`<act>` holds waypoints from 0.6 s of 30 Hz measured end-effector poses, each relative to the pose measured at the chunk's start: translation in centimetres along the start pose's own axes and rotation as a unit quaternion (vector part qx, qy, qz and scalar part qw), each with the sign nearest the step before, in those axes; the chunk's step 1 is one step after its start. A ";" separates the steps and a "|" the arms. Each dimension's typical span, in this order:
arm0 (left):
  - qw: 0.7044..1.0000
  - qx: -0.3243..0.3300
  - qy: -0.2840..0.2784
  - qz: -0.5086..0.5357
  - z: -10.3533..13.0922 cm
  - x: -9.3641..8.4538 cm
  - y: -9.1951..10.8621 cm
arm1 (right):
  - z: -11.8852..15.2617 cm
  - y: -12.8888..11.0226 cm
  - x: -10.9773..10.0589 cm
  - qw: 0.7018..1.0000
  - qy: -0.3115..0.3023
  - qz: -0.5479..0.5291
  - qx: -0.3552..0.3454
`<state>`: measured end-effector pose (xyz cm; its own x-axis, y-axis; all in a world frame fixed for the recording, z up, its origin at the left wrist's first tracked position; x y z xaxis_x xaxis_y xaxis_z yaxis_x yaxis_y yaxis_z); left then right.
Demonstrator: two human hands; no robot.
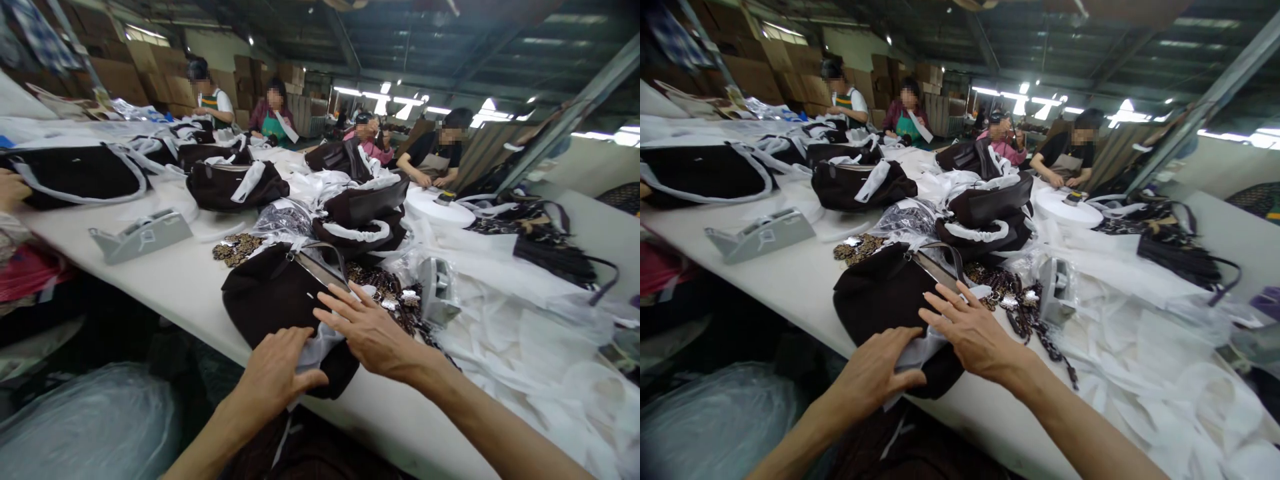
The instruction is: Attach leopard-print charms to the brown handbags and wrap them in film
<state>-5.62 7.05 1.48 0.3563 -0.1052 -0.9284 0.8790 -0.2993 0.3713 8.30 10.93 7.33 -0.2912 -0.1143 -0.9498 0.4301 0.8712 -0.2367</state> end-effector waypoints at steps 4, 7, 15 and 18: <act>0.997 -0.008 0.015 -0.078 0.9 1.1 1.4 | -1.4 2.6 1.3 0.998 -0.063 0.021 0.005; 0.992 0.011 0.021 -0.123 1.5 2.0 0.7 | -1.6 4.3 1.8 0.998 -0.058 0.002 -0.002; 1.000 0.016 0.010 0.000 2.5 -0.5 -1.9 | -0.8 5.5 1.7 0.987 -0.032 -0.145 0.061; 0.998 -0.029 0.057 -0.020 0.2 -2.2 -1.6 | -1.6 5.5 1.1 0.988 -0.037 -0.140 0.057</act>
<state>-7.86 7.62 2.96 0.3516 0.0147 -0.9360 0.9089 -0.2447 0.3376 8.98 16.35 5.33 -0.3516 -0.3810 -0.8551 0.4366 0.7413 -0.5098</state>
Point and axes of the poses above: each hand's wrist, its own z-axis away from the middle knuckle, its own x-axis out of the palm, y = z × x, the point moved 7 cm from there along -z, towards the middle knuckle, and after that the axes turned 6 degrees about -z, right-handed, at the moved point
